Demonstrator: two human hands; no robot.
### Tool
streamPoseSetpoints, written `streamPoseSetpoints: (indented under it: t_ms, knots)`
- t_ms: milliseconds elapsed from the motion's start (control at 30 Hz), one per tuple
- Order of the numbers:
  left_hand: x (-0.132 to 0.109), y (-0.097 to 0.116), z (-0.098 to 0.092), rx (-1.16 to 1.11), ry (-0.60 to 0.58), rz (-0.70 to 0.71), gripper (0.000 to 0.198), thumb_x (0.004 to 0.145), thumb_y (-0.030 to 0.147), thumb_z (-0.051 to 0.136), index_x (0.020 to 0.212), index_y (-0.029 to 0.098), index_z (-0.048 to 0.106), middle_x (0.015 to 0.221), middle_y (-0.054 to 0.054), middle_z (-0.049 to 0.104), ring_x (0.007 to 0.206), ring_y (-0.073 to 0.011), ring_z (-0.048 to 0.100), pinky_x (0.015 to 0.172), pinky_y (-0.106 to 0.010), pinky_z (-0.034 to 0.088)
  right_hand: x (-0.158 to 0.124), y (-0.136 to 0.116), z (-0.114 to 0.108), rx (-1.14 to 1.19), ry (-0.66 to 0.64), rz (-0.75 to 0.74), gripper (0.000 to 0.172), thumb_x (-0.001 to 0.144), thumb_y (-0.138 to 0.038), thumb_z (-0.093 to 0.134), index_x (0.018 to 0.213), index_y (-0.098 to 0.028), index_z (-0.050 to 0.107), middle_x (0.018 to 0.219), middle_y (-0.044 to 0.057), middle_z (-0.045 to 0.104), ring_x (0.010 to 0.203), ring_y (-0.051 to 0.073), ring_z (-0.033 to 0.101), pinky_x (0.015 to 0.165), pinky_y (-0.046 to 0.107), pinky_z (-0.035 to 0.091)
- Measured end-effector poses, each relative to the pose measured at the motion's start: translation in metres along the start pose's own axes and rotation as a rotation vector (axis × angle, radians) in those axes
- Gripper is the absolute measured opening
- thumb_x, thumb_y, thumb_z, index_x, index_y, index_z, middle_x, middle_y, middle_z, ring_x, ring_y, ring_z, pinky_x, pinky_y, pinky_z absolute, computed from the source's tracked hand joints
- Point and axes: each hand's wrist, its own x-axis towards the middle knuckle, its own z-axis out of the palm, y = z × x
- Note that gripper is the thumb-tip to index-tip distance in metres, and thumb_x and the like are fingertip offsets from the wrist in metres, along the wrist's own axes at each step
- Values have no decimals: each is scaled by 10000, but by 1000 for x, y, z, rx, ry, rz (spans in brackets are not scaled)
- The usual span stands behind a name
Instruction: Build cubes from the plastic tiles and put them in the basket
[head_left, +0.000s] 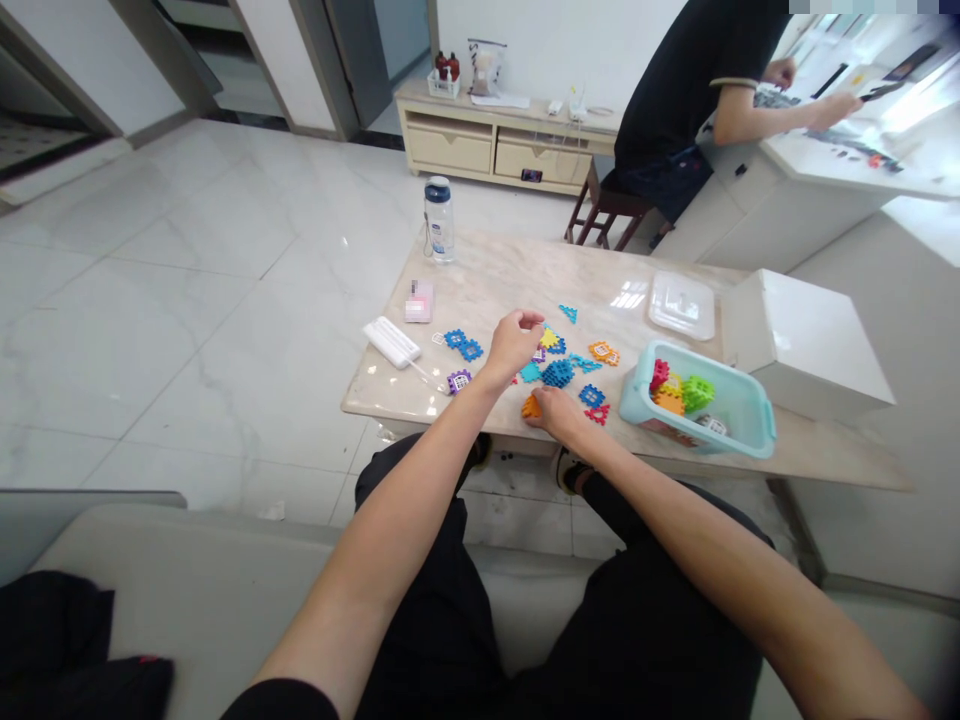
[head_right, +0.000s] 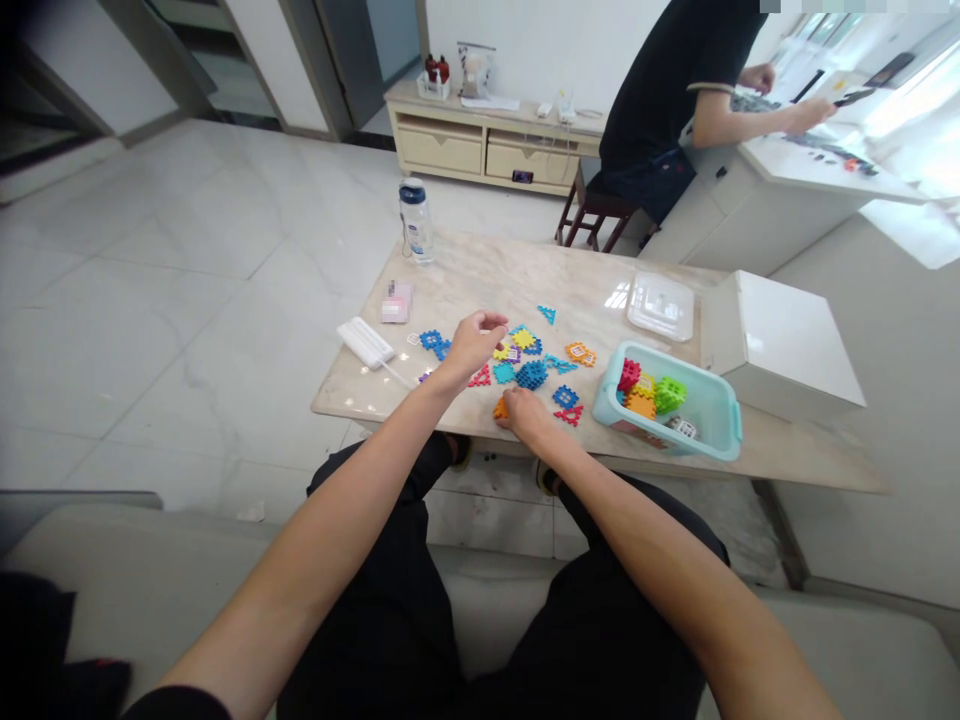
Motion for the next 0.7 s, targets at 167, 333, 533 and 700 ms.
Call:
streamPoseSetpoints:
  t_ms: [167,333,533,700]
  knots:
    - [-1,14,-11,37,15,75,141,963,174,643,1087,158,709,1042,-78,783,703,-130,685,690,-264,550,-5,14,-34,215,137,49,296,886,-382,846,1027,-127,793,1019,116,808,929,233,729,832,281,510]
    - [-19,37,-23,115,-98,361,280,995,409,720,1173,193,707,1057,-77,797,938,-192,755,866,-324,598,-42,30,-101,1138,295,42,499,806,-557,894,1111,-167,830,1065,78,820,935,211,752,858,306,598]
    - [-48,43,-7,327,-420,775,904,743,567,972,1502,256,590,1486,-159,675,1384,-333,656,1183,-501,536,-78,27,-124,1574,232,-6,529,727,-532,980,1123,-213,833,1165,67,809,1066,208,758,966,307,622]
    - [-55,39,18,366,-403,814,767,844,484,918,1504,256,600,1446,-146,722,1333,-293,706,1165,-463,562,-85,22,-127,1596,195,-36,587,706,-545,976,1143,-189,810,1118,66,797,1017,192,728,866,274,597]
